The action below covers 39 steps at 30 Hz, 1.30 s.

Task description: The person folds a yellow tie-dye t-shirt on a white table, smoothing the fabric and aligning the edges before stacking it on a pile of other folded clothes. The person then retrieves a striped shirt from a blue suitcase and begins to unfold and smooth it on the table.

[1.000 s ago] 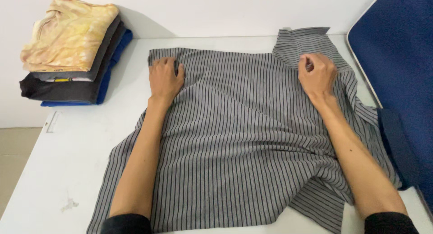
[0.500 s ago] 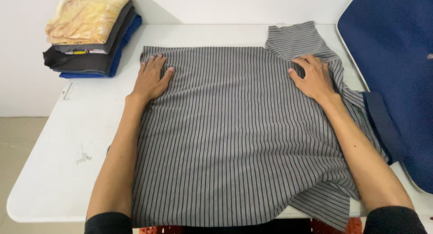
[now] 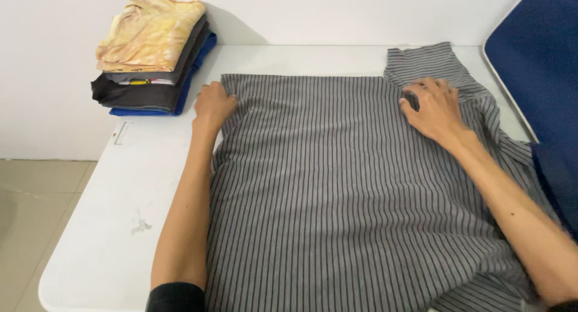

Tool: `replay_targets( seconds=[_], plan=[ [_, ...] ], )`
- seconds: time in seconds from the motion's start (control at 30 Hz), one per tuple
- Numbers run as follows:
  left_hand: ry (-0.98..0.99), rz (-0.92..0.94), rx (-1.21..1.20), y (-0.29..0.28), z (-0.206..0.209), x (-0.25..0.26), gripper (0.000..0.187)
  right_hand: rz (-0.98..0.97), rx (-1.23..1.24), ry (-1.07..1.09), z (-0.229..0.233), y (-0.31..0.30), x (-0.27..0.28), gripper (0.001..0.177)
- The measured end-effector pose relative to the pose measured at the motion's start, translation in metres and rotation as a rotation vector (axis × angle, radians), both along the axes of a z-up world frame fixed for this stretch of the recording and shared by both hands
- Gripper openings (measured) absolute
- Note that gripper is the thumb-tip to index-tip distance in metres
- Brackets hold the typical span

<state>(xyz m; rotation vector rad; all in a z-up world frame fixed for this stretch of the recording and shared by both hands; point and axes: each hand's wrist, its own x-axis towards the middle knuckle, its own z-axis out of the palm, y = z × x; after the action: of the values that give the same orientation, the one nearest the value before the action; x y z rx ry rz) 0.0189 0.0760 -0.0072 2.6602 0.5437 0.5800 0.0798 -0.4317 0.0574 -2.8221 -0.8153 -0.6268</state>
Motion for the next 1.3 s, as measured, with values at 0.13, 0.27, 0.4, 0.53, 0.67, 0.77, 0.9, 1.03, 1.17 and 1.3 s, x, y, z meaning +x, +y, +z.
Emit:
replay_targets(
  seconds=[0.13, 0.27, 0.4, 0.53, 0.67, 0.77, 0.9, 1.03, 1.17, 1.3],
  plan=[
    [-0.131, -0.263, -0.107, -0.008, 0.004, 0.008, 0.032, 0.228, 0.015, 0.067, 0.011, 0.097, 0.001, 0.031],
    [-0.2, -0.43, -0.406, -0.029, 0.042, -0.01, 0.024, 0.452, 0.288, 0.205, 0.019, 0.203, 0.015, 0.029],
    [-0.305, -0.595, -0.466, -0.05, 0.073, -0.031, 0.019, 0.302, 0.633, 0.719, 0.02, 0.276, 0.043, 0.049],
    [-0.362, -0.622, -0.492, -0.048, 0.077, -0.034, 0.025, 0.59, 0.68, 0.713, 0.007, 0.3, 0.064, 0.036],
    [-0.273, -0.482, -0.499, -0.032, 0.067, -0.032, 0.052, 0.501, 0.851, 0.675, 0.006, 0.306, 0.076, 0.026],
    [0.025, -0.417, -0.558, -0.014, 0.066, -0.037, 0.061, 0.454, 0.943, 0.555, 0.012, 0.304, 0.081, 0.022],
    [0.471, -0.399, -0.689, 0.012, 0.071, -0.056, 0.033, 0.312, 0.87, 0.522, 0.01, 0.296, 0.076, 0.022],
    [0.421, -0.348, -0.747, 0.034, 0.076, -0.075, 0.03, 0.413, 0.512, 0.5, 0.002, 0.288, 0.062, 0.025],
    [0.453, -0.272, -0.735, 0.04, 0.074, -0.078, 0.027, 0.34, 0.174, 0.41, -0.008, 0.275, 0.05, 0.03],
    [0.134, -0.3, -0.675, 0.017, 0.064, -0.056, 0.047, 0.297, 0.083, 0.415, -0.018, 0.264, 0.049, 0.039]
  ],
)
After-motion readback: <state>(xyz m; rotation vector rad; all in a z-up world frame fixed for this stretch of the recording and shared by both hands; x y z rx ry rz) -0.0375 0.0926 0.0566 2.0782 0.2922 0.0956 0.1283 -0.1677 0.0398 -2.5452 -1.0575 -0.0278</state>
